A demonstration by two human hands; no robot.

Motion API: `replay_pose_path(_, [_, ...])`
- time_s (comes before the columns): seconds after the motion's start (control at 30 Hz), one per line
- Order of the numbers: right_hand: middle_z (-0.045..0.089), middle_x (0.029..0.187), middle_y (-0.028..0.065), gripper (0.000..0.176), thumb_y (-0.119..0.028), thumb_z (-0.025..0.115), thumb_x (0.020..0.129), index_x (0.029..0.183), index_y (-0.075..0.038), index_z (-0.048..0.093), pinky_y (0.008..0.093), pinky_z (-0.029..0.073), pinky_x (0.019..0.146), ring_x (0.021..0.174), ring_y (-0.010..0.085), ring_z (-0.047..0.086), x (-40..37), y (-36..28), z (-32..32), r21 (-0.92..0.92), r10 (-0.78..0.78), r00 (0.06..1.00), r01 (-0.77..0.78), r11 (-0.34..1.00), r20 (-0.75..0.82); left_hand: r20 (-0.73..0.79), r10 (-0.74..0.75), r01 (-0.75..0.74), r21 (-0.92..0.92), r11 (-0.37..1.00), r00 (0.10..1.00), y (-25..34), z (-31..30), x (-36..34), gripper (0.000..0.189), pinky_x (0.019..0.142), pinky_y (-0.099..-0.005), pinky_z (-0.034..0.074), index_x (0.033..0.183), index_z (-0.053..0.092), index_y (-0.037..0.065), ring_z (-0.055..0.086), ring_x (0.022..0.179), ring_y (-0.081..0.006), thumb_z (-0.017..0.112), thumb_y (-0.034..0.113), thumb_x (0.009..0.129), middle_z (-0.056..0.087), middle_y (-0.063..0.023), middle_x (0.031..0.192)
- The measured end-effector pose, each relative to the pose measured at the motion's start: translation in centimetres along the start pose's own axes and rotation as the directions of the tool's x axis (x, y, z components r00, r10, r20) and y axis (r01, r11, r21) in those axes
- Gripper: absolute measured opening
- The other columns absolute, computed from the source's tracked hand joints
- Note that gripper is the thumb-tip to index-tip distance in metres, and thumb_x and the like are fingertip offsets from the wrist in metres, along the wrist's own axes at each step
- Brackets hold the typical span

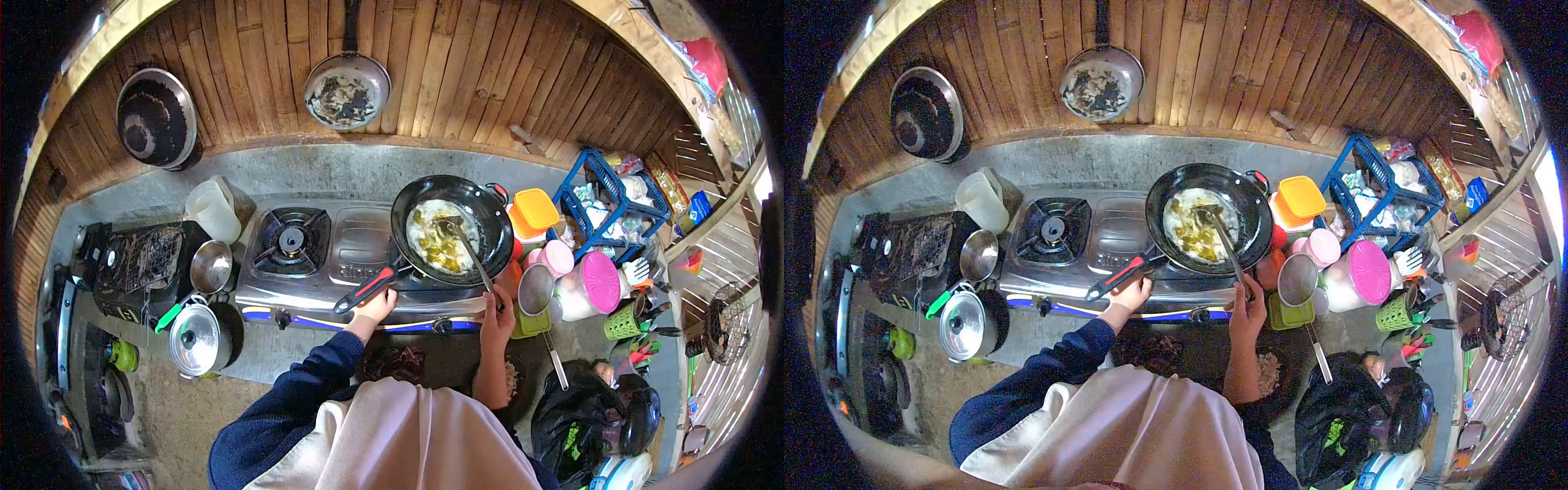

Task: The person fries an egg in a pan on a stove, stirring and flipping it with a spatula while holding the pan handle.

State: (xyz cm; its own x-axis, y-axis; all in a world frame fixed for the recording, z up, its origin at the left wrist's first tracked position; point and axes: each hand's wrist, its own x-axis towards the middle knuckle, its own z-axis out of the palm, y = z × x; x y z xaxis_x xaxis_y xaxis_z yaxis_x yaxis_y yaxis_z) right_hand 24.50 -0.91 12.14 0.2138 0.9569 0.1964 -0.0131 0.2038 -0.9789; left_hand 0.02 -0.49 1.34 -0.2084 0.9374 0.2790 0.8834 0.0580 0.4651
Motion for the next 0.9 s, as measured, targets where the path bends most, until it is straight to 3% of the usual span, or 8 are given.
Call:
replay_pose_path(0.03, [0.059, 0.088, 0.0056, 0.024, -0.013, 0.056, 0.087, 0.108, -0.003, 0.055, 0.0198, 0.044, 0.044, 0.05, 0.0062, 0.05, 0.1, 0.3, 0.2, -0.026, -0.005, 1.0, 0.005, 1.0, -0.004, 0.132, -0.053, 0.053, -0.001, 0.999, 0.99, 0.2, -0.5, 0.1, 0.037, 0.077, -0.0448, 0.046, 0.105, 0.055, 0.009, 0.057, 0.087, -0.0348, 0.048, 0.031, 0.075, 0.058, -0.0183, 0.096])
replay_pose_path(0.07, [0.059, 0.088, 0.0056, 0.024, -0.013, 0.056, 0.087, 0.108, -0.003, 0.055, 0.0198, 0.044, 0.044, 0.05, 0.0062, 0.05, 0.3, 0.7, 0.3, -0.024, -0.005, 1.0, 0.005, 1.0, -0.002, 0.13, -0.054, 0.054, 0.001, 0.999, 0.99, 0.2, -0.4, 0.0, 0.037, 0.077, -0.0448, 0.046, 0.105, 0.055, 0.009, 0.057, 0.087, -0.0348, 0.048, 0.031, 0.075, 0.058, -0.0183, 0.096])
replay_pose_path(0.13, [0.059, 0.087, 0.0054, 0.024, -0.013, 0.056, 0.086, 0.108, -0.002, 0.054, 0.02, 0.044, 0.044, 0.049, 0.0067, 0.05, 0.7, 1.3, 0.4, 0.036, -0.07, 0.997, 0.07, 0.997, 0.011, 0.085, -0.038, 0.041, -0.043, 0.998, 0.996, 0.0, 0.0, 0.0, 0.037, 0.077, -0.0451, 0.045, 0.105, 0.055, 0.009, 0.057, 0.087, -0.035, 0.048, 0.031, 0.075, 0.058, -0.0182, 0.096])
replay_pose_path(0.37, [0.059, 0.087, 0.0055, 0.025, -0.011, 0.056, 0.086, 0.109, -0.001, 0.054, 0.02, 0.044, 0.044, 0.049, 0.0066, 0.05, 1.0, 0.4, -0.5, 0.029, -0.072, 0.997, 0.072, 0.997, 0.016, 0.067, -0.041, 0.042, -0.017, 0.999, 0.997, -0.2, 0.2, 0.0, 0.037, 0.077, -0.0454, 0.045, 0.104, 0.055, 0.01, 0.057, 0.087, -0.0349, 0.048, 0.031, 0.075, 0.058, -0.0179, 0.095])
replay_pose_path(0.47, [0.058, 0.087, 0.0057, 0.024, -0.01, 0.056, 0.086, 0.108, -0.001, 0.054, 0.0197, 0.044, 0.044, 0.05, 0.0061, 0.05, 0.7, -0.4, -1.5, 0.027, -0.002, 1.0, 0.002, 1.0, -0.007, 0.07, -0.036, 0.039, -0.035, 0.999, 0.997, -0.2, 0.3, -0.1, 0.036, 0.077, -0.0453, 0.045, 0.103, 0.056, 0.01, 0.057, 0.087, -0.035, 0.048, 0.031, 0.075, 0.058, -0.0177, 0.094])
replay_pose_path(0.67, [0.055, 0.076, 0.0046, 0.019, -0.009, 0.052, 0.088, 0.105, 0.0, 0.053, 0.0186, 0.042, 0.045, 0.05, 0.0056, 0.047, -0.1, -1.4, -2.9, 0.009, -0.115, 0.986, 0.117, 0.993, -0.12, 0.052, -0.04, 0.04, -0.002, 0.999, 0.998, -0.2, 0.6, -0.1, 0.035, 0.077, -0.045, 0.045, 0.102, 0.057, 0.01, 0.057, 0.087, -0.0343, 0.048, 0.031, 0.075, 0.059, -0.0169, 0.094])
replay_pose_path(0.73, [0.055, 0.074, 0.0044, 0.018, -0.009, 0.052, 0.088, 0.104, 0.0, 0.053, 0.0186, 0.041, 0.045, 0.05, 0.0055, 0.046, -0.4, -1.7, -3.4, 0.015, -0.138, 0.982, 0.141, 0.99, -0.131, -0.082, 0.03, -0.028, 0.025, 0.999, 0.996, -0.7, 1.4, -0.2, 0.031, 0.066, -0.0445, 0.047, 0.093, 0.059, 0.011, 0.059, 0.076, -0.0319, 0.049, 0.034, 0.075, 0.061, -0.0126, 0.083])
replay_pose_path(0.9, [0.054, 0.07, 0.0045, 0.016, -0.008, 0.052, 0.088, 0.101, 0.001, 0.054, 0.0184, 0.039, 0.044, 0.05, 0.0053, 0.046, -1.4, -3.2, -4.3, 0.02, -0.144, 0.972, 0.15, 0.989, -0.183, -0.049, 0.021, -0.02, 0.01, 1.0, 0.999, -0.6, 1.0, -0.2, 0.03, 0.065, -0.0447, 0.047, 0.093, 0.059, 0.011, 0.059, 0.076, -0.0318, 0.049, 0.033, 0.075, 0.06, -0.0126, 0.083])
